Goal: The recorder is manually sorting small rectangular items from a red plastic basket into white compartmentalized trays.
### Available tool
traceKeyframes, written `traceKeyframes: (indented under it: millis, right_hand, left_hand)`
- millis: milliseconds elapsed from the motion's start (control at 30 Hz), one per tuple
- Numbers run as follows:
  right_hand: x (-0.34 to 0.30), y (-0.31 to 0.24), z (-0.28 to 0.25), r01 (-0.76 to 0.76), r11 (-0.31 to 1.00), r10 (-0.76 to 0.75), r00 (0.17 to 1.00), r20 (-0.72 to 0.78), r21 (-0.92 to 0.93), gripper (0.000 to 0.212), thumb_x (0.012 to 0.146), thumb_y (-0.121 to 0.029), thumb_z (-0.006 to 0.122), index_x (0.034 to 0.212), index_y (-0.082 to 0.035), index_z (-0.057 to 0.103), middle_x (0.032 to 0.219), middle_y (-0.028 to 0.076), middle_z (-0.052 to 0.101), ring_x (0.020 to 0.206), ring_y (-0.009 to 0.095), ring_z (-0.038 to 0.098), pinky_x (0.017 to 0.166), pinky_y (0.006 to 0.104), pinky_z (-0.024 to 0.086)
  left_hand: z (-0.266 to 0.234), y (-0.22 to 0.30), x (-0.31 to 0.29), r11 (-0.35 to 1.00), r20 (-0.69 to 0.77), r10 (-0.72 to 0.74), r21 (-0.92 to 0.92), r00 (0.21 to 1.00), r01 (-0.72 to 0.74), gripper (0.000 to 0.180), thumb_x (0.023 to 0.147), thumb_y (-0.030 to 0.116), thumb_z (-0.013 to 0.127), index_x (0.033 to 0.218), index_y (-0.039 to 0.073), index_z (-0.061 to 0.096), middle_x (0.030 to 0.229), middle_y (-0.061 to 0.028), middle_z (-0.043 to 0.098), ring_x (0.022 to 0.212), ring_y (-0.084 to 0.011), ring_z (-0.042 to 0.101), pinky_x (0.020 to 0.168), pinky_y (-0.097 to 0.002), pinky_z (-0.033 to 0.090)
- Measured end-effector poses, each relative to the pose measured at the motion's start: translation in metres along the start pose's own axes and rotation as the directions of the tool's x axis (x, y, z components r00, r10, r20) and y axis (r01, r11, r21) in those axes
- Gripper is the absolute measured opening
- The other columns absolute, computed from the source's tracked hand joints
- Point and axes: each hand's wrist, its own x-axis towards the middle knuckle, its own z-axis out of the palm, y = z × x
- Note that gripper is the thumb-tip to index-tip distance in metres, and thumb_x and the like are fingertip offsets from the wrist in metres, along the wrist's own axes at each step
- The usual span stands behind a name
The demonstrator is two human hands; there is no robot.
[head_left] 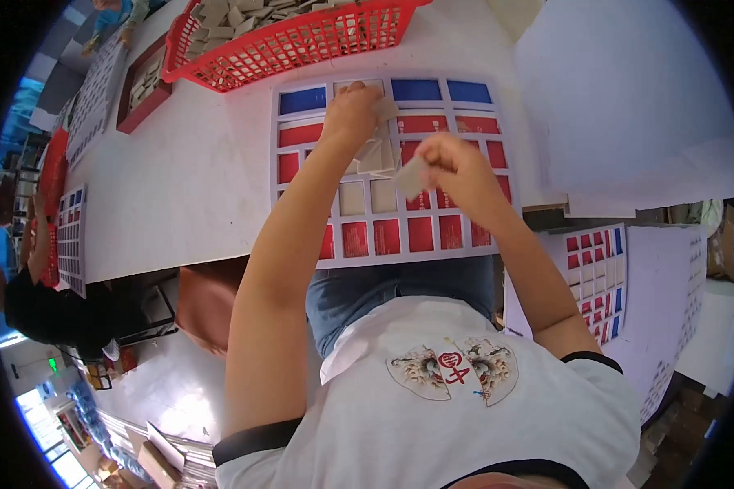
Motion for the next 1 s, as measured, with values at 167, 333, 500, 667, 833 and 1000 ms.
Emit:
traceKeyframes:
  millis: [167,333,500,667,833,1000]
  right_hand:
    - [-0.038,0.026,0.043,0.011,0.992,0.012,0.983,0.184,-0.124,0.017,0.081,0.002,0.063,0.098,0.001,0.063,0.091,0.016,0.065,0.086,0.029,0.065,0.080,0.0370,0.051]
    - [-0.039,0.046,0.058,0.361,0.813,-0.317,0.933,0.173,-0.457,0.019,0.078,-0.001,0.064,0.097,-0.001,0.065,0.094,0.014,0.061,0.095,0.034,0.059,0.082,0.0418,0.049]
    - [-0.054,0.054,0.058,0.404,0.729,-0.385,0.909,0.158,-0.553,0.024,0.076,0.000,0.068,0.100,-0.003,0.067,0.105,0.013,0.062,0.104,0.033,0.056,0.085,0.0399,0.049]
    - [-0.076,0.049,0.057,0.555,0.513,-0.443,0.825,0.352,-0.655,0.035,0.077,-0.015,0.072,0.108,-0.002,0.064,0.126,0.012,0.057,0.119,0.030,0.049,0.095,0.0396,0.045]
    - [-0.076,0.047,0.057,0.575,0.490,-0.412,0.815,0.407,-0.656,0.040,0.076,-0.024,0.074,0.107,-0.002,0.064,0.124,0.012,0.057,0.119,0.030,0.048,0.098,0.0418,0.042]
    - [-0.046,0.046,0.046,0.525,0.597,-0.535,0.824,0.186,-0.606,0.026,0.077,-0.021,0.073,0.096,-0.005,0.066,0.115,0.012,0.059,0.114,0.032,0.051,0.097,0.0434,0.042]
  left_hand:
    - [-0.023,0.011,-0.017,0.914,-0.326,-0.103,-0.403,0.940,-0.040,0.023,0.077,0.008,0.071,0.098,0.005,0.065,0.093,-0.0101,0.068,0.096,-0.0322,0.063,0.082,-0.0415,0.048]
    - [-0.072,0.023,-0.096,0.721,-0.252,-0.381,-0.683,0.890,0.115,0.039,0.082,0.001,0.067,0.120,0.008,0.064,0.085,-0.0023,0.062,0.075,-0.0132,0.054,0.071,-0.0259,0.046]
    - [-0.056,0.014,-0.172,0.674,-0.066,-0.311,-0.719,0.948,0.171,0.050,0.085,-0.003,0.062,0.133,0.010,0.055,0.090,0.0008,0.057,0.075,-0.0081,0.048,0.071,-0.0219,0.044]
    - [-0.052,0.029,-0.201,0.516,0.035,-0.443,-0.807,0.896,0.287,0.028,0.085,-0.004,0.063,0.112,0.005,0.065,0.087,0.0004,0.058,0.076,-0.0091,0.050,0.071,-0.0233,0.044]
    - [-0.049,0.037,-0.207,0.671,0.045,-0.430,-0.652,0.902,0.353,0.026,0.083,-0.003,0.065,0.108,0.004,0.066,0.081,-0.0042,0.060,0.073,-0.0131,0.055,0.067,-0.0270,0.046]
    - [-0.049,0.044,-0.202,0.848,0.048,-0.298,-0.445,0.953,0.287,0.025,0.079,0.000,0.067,0.104,0.002,0.065,0.097,-0.0149,0.060,0.076,-0.0307,0.062,0.070,-0.0369,0.050]
